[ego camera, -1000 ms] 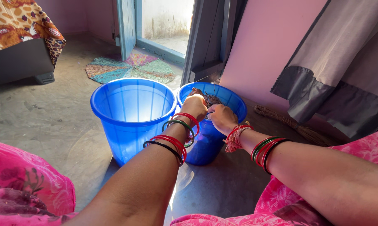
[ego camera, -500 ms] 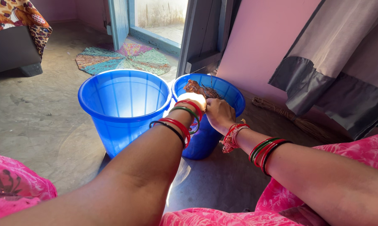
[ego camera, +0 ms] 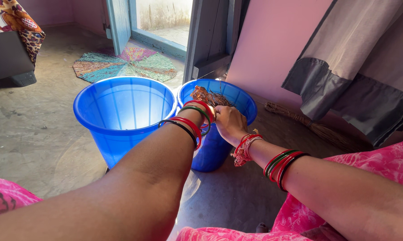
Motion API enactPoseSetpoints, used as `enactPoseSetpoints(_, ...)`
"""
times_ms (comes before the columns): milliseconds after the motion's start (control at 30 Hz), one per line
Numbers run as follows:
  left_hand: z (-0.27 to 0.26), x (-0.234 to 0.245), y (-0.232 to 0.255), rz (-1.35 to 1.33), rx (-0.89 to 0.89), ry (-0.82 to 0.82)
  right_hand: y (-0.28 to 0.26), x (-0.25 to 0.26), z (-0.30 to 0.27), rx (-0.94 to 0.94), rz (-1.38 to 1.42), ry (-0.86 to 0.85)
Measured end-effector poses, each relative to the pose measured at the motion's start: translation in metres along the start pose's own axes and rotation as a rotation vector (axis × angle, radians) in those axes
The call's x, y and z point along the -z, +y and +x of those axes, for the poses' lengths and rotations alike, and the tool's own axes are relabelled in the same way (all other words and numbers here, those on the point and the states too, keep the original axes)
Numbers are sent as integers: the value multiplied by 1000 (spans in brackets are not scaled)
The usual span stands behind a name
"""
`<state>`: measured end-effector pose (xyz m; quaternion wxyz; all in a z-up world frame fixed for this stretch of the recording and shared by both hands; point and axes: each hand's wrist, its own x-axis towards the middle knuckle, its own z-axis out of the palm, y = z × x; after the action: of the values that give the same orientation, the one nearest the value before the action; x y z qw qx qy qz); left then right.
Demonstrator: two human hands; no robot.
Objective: The person sits on the floor and repeatedly picks up small fibrous material from a blue bucket, separates strands by hand, and places them into a second blue bucket. The hands work continuously with the material, transferring it between the two buckets.
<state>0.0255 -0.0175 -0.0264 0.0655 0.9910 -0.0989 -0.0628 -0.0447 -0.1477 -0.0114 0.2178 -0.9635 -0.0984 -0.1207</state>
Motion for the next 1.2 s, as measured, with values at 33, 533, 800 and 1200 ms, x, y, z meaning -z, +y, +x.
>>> enactPoseSetpoints(33, 1, 0, -1, -3, 1, -4, 0, 0, 0, 1, 3, 3)
enactPoseSetpoints(533, -2, -3, 2, -141, -15, 68, 5, -7, 8, -8, -16, 25)
enactPoseSetpoints(800, -25, -11, 0, -294, -37, 444, 21, -24, 21, 81, -2, 103)
enactPoseSetpoints(1200, -70, 2, 12, -377, -42, 674, 17, -20, 20, -21, -37, 45)
